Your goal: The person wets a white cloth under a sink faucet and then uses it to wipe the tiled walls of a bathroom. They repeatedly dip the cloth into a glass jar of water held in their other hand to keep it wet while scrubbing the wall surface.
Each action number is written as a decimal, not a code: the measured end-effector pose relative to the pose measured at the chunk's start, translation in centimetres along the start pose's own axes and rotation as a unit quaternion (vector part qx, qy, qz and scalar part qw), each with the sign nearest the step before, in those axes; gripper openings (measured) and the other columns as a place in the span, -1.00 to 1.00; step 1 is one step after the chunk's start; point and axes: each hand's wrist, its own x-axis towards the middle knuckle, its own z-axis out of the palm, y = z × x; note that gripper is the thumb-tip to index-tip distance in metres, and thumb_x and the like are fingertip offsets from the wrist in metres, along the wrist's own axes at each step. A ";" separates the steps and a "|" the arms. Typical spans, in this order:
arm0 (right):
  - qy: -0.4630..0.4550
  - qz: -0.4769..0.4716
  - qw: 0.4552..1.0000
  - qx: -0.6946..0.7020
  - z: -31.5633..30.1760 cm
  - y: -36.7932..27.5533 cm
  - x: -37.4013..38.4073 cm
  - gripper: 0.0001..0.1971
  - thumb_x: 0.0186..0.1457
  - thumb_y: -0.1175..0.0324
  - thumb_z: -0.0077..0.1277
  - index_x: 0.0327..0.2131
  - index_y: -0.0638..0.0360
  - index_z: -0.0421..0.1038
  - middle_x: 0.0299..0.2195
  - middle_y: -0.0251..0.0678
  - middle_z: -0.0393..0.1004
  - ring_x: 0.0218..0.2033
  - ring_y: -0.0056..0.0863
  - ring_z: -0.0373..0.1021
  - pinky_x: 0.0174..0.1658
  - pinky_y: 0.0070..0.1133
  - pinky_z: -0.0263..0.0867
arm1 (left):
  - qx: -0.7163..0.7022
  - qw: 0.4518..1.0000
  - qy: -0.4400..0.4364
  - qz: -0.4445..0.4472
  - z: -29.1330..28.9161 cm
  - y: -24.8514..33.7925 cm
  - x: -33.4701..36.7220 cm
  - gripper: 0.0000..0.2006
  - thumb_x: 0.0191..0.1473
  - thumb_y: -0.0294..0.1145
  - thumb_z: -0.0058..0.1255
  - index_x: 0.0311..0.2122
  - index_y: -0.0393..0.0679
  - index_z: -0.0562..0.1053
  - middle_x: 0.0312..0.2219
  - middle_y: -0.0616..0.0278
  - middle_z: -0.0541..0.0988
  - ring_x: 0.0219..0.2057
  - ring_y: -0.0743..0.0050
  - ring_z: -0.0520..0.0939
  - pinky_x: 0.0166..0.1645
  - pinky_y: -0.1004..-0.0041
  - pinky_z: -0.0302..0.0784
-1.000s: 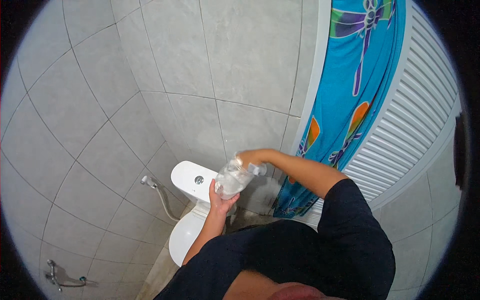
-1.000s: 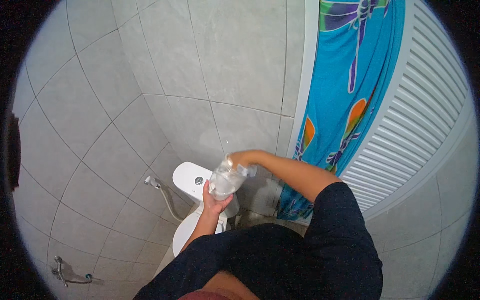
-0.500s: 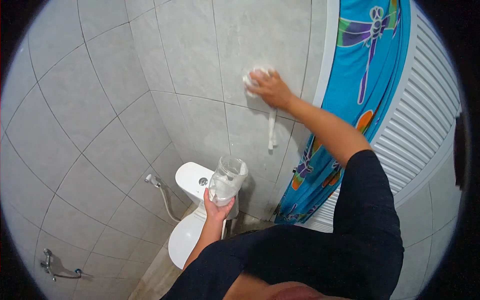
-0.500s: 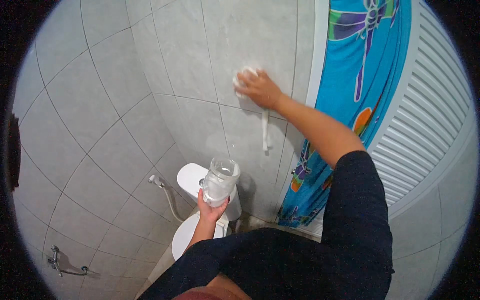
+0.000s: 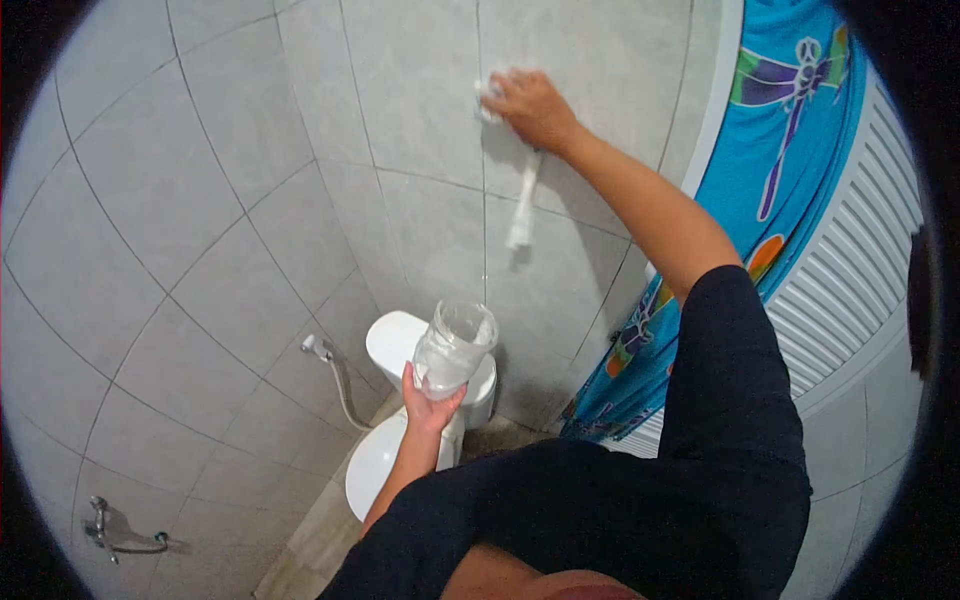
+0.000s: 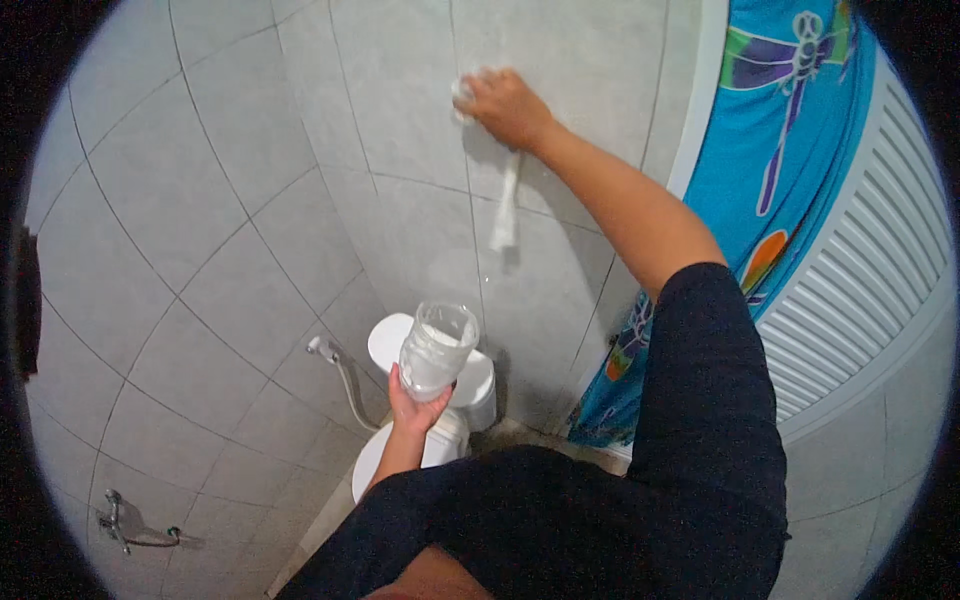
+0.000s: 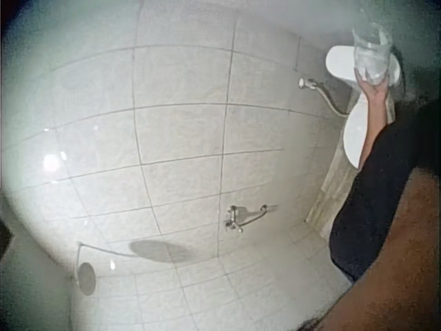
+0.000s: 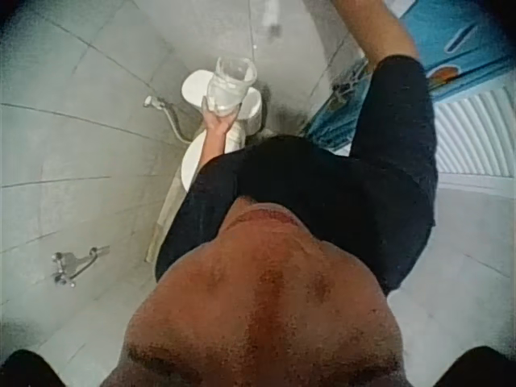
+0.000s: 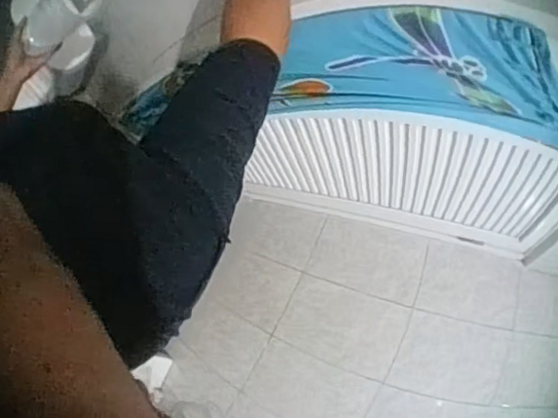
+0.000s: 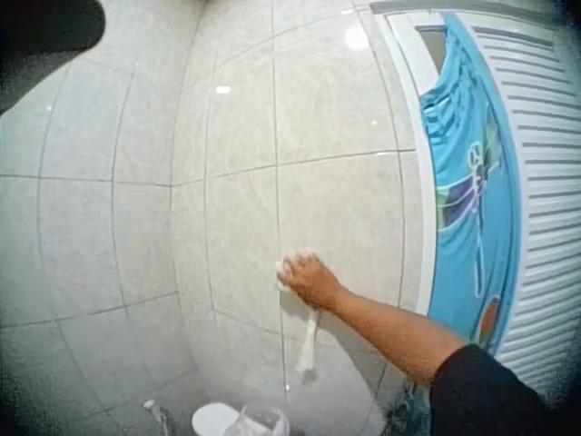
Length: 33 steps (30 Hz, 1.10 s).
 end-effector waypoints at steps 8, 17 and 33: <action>-0.089 0.208 0.953 0.204 -1.1 -5.9 -0.6 -0.79 -0.26 0.39 -0.01 -0.42 -0.04 0.32 -0.44 -0.34 0.31 -0.39 -0.35 0.30 -0.40 -0.47 0.23 | -0.014 0.999 -0.042 -0.015 -0.1 1.2 2.1 -0.34 -0.13 0.21 -0.33 0.03 0.01 0.11 -0.03 0.09 0.20 -0.05 0.07 0.25 -0.06 0.15 0.24; -0.038 0.479 0.775 0.412 -0.5 -13.3 -1.1 -0.75 -0.25 0.30 0.03 -0.38 0.07 0.36 -0.49 -0.30 0.38 -0.46 -0.40 0.33 -0.39 -0.51 0.24 | -0.092 0.981 -0.171 -0.007 1.5 1.6 3.0 -0.27 -0.18 0.16 -0.22 0.07 -0.06 0.00 -0.03 -0.09 0.12 -0.06 -0.12 0.22 -0.07 0.10 0.31; -0.093 0.668 0.609 0.418 6.9 -36.1 -14.1 -0.66 -0.27 0.24 0.08 -0.37 0.18 0.32 -0.46 -0.12 0.36 -0.41 -0.16 0.31 -0.37 -0.40 0.22 | -0.098 0.979 -0.088 0.155 -6.5 9.5 1.1 -0.35 -0.10 0.08 -0.29 0.05 -0.11 0.05 0.00 -0.01 0.12 -0.01 -0.13 0.18 0.04 0.01 0.12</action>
